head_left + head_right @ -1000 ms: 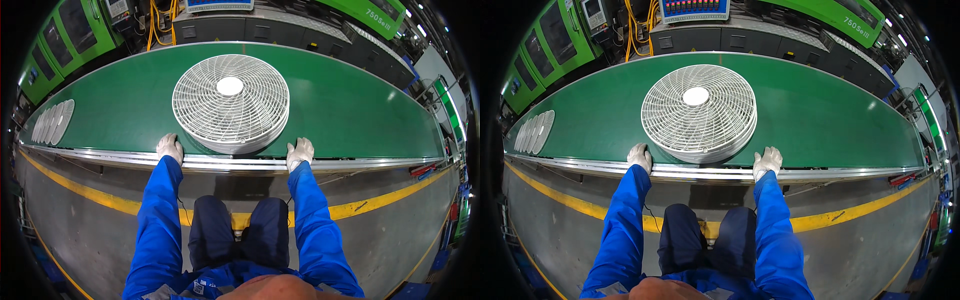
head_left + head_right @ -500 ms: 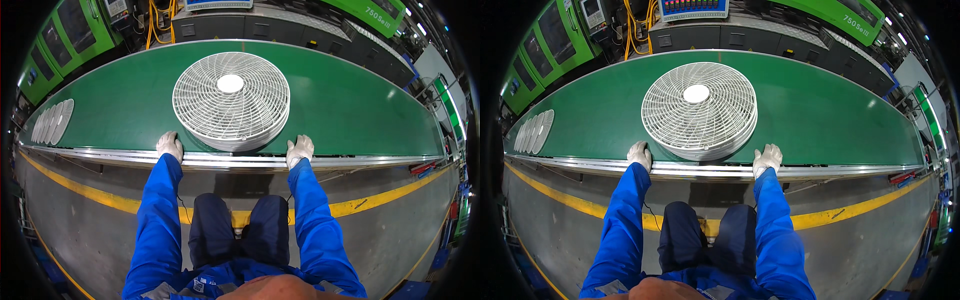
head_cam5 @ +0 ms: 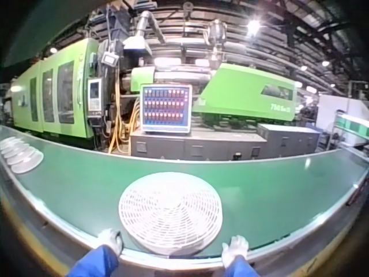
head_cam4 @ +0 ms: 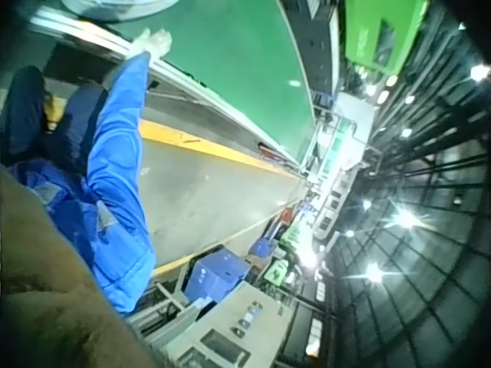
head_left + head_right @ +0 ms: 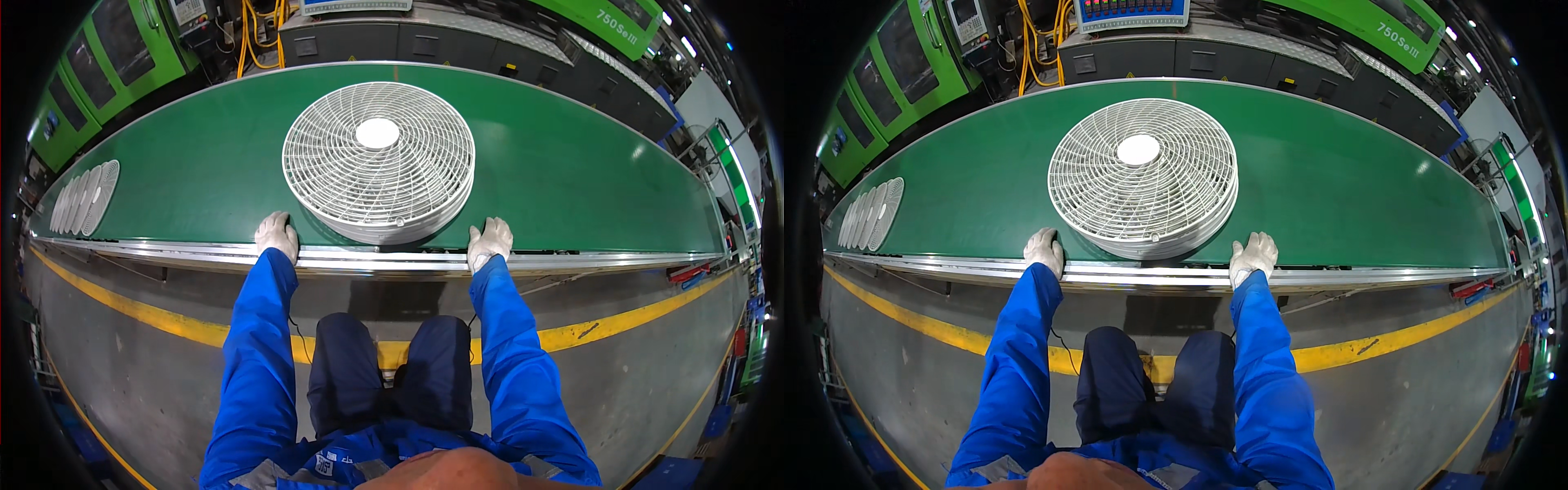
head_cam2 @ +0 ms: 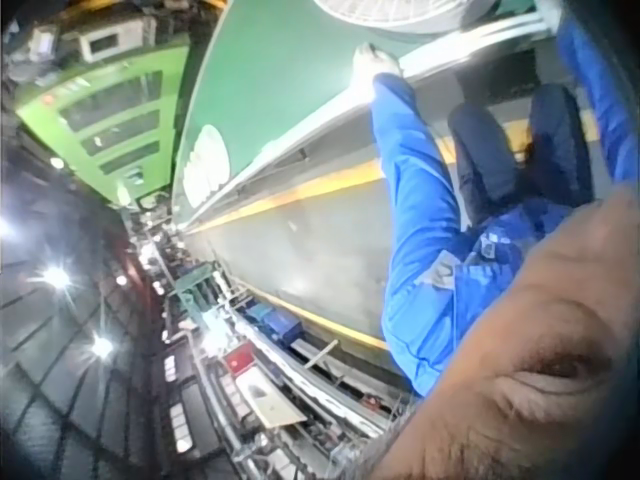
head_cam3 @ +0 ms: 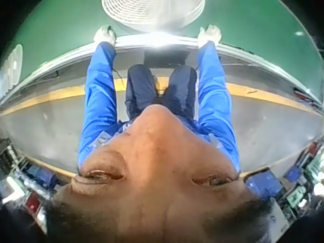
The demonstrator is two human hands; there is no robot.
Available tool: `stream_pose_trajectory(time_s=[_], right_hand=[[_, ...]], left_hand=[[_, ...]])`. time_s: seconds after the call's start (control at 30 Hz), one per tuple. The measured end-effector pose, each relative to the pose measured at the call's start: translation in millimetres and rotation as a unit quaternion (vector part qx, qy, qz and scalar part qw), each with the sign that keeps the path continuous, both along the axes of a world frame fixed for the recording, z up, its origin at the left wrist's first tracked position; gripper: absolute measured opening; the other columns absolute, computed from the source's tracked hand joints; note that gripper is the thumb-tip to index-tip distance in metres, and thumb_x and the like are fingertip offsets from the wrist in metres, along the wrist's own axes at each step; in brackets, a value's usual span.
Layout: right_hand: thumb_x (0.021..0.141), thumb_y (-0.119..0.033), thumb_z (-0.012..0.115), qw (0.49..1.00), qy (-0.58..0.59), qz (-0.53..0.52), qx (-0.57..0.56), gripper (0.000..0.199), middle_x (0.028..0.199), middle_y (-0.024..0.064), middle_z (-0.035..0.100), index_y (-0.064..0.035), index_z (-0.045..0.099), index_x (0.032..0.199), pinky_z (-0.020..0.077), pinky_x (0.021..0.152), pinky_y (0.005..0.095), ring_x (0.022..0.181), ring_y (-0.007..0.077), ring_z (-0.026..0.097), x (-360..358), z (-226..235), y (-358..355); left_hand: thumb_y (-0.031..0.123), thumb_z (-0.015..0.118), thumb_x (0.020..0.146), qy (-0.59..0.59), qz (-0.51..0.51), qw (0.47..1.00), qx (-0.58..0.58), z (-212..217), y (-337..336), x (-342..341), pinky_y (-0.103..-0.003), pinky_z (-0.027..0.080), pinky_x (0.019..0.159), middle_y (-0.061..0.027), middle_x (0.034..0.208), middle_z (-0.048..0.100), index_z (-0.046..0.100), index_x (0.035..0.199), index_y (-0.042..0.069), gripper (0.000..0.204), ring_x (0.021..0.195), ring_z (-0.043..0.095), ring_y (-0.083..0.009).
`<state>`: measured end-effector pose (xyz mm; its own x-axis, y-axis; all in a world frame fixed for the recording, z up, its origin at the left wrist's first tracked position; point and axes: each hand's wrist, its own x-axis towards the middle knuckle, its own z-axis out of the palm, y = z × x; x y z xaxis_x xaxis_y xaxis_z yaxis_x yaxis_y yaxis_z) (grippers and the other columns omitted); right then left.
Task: The person picks up a fan cover from the conveyor belt, turns it over, and presses down on the center of it before pushing it back.
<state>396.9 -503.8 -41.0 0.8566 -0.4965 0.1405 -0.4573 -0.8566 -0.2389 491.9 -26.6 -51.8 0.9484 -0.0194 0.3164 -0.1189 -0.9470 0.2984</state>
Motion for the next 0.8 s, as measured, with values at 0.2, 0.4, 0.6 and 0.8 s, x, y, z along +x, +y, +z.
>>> stream_pose_trajectory(time_s=[0.2,0.4,0.6,0.8], right_hand=[[0.099,-0.040,0.062,1.000,-0.012,0.002,-0.011,0.057,0.150,0.0178,0.049,-0.0013,0.056,0.141,0.0270,0.123,0.0459,0.145,0.0341,0.038,0.4,-5.1,0.3],[0.098,-0.039,0.062,1.000,-0.014,0.009,-0.016,0.055,0.147,0.0179,0.051,-0.0013,0.057,0.138,0.0285,0.122,0.0463,0.143,0.0346,0.040,1.0,-2.5,1.8],[0.098,-0.038,0.062,1.000,-0.012,0.002,-0.011,0.055,0.147,0.0183,0.051,-0.0013,0.058,0.138,0.0286,0.122,0.0461,0.144,0.0348,0.040,1.5,-3.5,2.7],[0.099,-0.038,0.060,1.000,-0.012,0.001,-0.025,0.055,0.149,0.0189,0.050,-0.0014,0.056,0.139,0.0277,0.122,0.0459,0.145,0.0345,0.039,2.5,-8.5,2.4]], left_hand=[[0.022,0.056,0.095,0.000,0.003,1.000,-0.001,-1.5,1.3,0.6,-0.046,0.039,0.113,-0.0111,0.139,0.062,0.066,0.129,0.010,0.038,0.134,0.052,-0.0310],[0.021,0.057,0.095,-0.002,0.001,1.000,0.000,-2.4,3.6,1.7,-0.046,0.039,0.112,-0.0110,0.139,0.062,0.067,0.128,0.010,0.037,0.133,0.052,-0.0311],[0.020,0.057,0.095,-0.006,-0.006,1.000,-0.003,-2.2,4.3,1.1,-0.045,0.039,0.112,-0.0109,0.138,0.062,0.067,0.128,0.010,0.036,0.132,0.053,-0.0314],[0.020,0.057,0.095,-0.013,-0.008,1.000,-0.003,-3.6,5.7,1.9,-0.045,0.040,0.111,-0.0100,0.137,0.062,0.067,0.127,0.010,0.035,0.131,0.053,-0.0310]])
